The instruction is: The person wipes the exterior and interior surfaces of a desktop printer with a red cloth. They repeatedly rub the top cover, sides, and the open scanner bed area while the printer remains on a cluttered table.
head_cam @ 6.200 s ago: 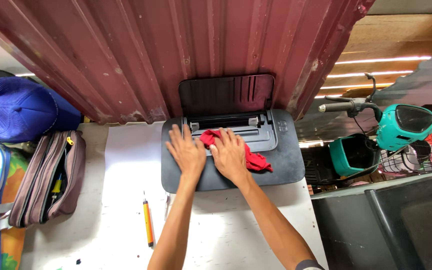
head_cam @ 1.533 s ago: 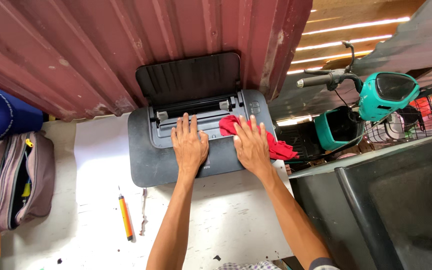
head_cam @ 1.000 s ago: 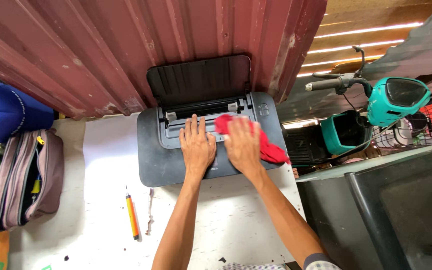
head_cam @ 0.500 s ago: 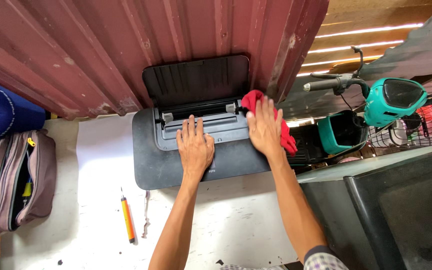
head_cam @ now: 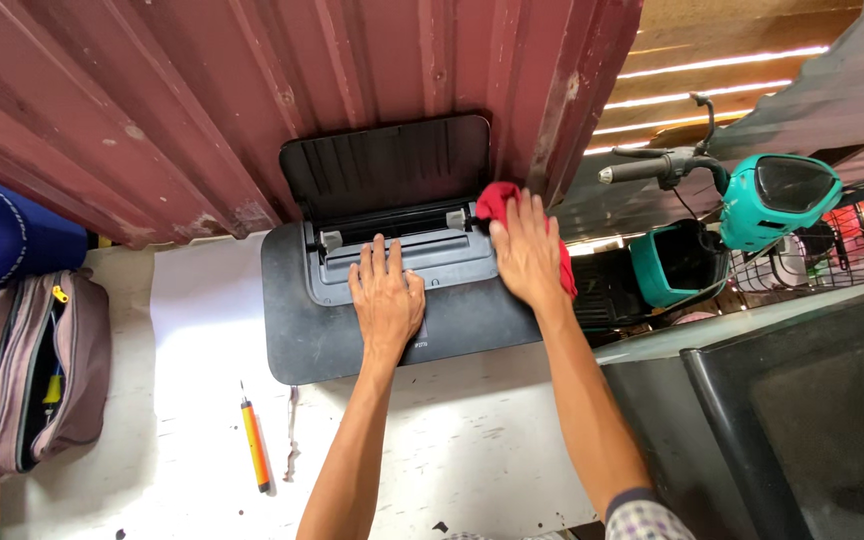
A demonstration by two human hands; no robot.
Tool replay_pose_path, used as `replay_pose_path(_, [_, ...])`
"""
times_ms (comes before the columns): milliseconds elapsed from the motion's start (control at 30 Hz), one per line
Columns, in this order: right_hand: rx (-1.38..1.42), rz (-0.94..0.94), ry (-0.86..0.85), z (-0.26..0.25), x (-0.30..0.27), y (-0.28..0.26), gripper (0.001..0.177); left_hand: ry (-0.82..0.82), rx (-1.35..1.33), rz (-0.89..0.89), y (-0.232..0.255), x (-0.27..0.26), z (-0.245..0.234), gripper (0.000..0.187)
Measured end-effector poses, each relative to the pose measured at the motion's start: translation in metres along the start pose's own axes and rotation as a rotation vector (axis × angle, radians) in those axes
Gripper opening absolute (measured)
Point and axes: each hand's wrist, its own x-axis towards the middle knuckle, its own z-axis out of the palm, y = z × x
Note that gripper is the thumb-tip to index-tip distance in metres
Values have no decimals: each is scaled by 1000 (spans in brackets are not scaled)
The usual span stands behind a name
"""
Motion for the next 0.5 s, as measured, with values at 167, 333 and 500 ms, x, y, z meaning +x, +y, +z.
replay_pose_path(167, [15,8,50,-10,-57,-6,61,1,-1,11,-1,0,3,51])
replay_pose_path(333, [-29,105,54,-3,-52,-7,65,-11,26,16,-2,-2,4,52])
replay_pose_path(500, [-16,2,109,9,-42,-21,64,-17,9,-5,-1,-2,3,52])
